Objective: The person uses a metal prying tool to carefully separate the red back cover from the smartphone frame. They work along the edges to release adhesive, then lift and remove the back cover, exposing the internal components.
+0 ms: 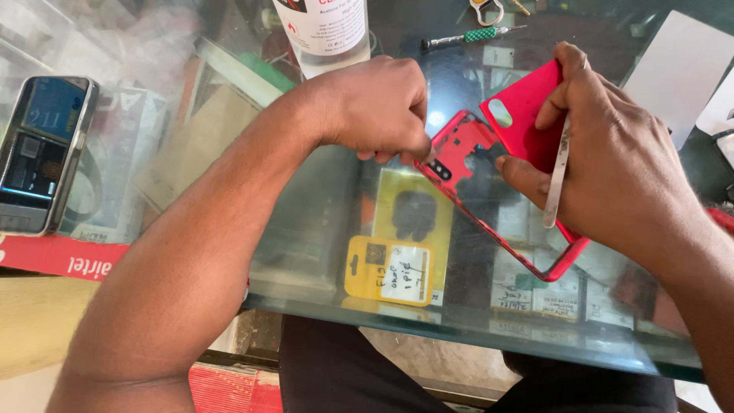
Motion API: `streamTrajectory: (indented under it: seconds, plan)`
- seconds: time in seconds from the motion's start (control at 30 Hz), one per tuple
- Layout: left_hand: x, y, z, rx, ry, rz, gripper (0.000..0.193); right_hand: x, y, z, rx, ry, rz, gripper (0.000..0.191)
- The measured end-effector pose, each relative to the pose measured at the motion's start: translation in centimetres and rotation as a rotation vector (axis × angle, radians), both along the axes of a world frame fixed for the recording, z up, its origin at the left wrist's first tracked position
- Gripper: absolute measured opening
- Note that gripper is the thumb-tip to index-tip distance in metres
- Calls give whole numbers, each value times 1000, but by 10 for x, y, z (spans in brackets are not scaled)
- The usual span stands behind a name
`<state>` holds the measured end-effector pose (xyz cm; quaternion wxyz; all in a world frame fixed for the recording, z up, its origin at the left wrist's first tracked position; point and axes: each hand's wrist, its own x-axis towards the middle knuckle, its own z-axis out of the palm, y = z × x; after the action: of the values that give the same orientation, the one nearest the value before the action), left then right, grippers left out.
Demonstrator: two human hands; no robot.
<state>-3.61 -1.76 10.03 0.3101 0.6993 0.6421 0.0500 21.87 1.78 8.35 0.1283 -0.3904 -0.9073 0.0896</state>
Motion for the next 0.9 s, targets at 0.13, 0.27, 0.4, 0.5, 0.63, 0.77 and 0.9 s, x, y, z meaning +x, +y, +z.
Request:
streamTrajectory:
  seconds: [0.13, 0.27, 0.4, 0.5, 0.63, 0.77, 0.9]
  plan:
    - [-3, -2, -5, 205, 21, -113, 20, -3, 0, -4, 140, 55, 189, 96]
    - [-7, 1, -13, 357, -140, -210, 32, -4, -1, -4, 130, 100, 244, 77]
    - [-6, 5, -22, 430, -179, -328, 66, -5, -2, -4, -4, 100, 207, 65]
    - [-6, 6, -25, 443, -162, -350, 79, -8, -4, -2, -25, 82, 174, 63]
    - [-7, 6, -24, 421, -139, -374, 83, -11, -13, 2, -143, 428, 171, 39]
    - [-10, 6, -22, 331, -165, -353, 76, -15, -28, 2, -475, 627, 83, 28]
    - [-13, 8, -23, 315, -169, -372, 70, -20, -34, -5, -616, 600, 74, 18]
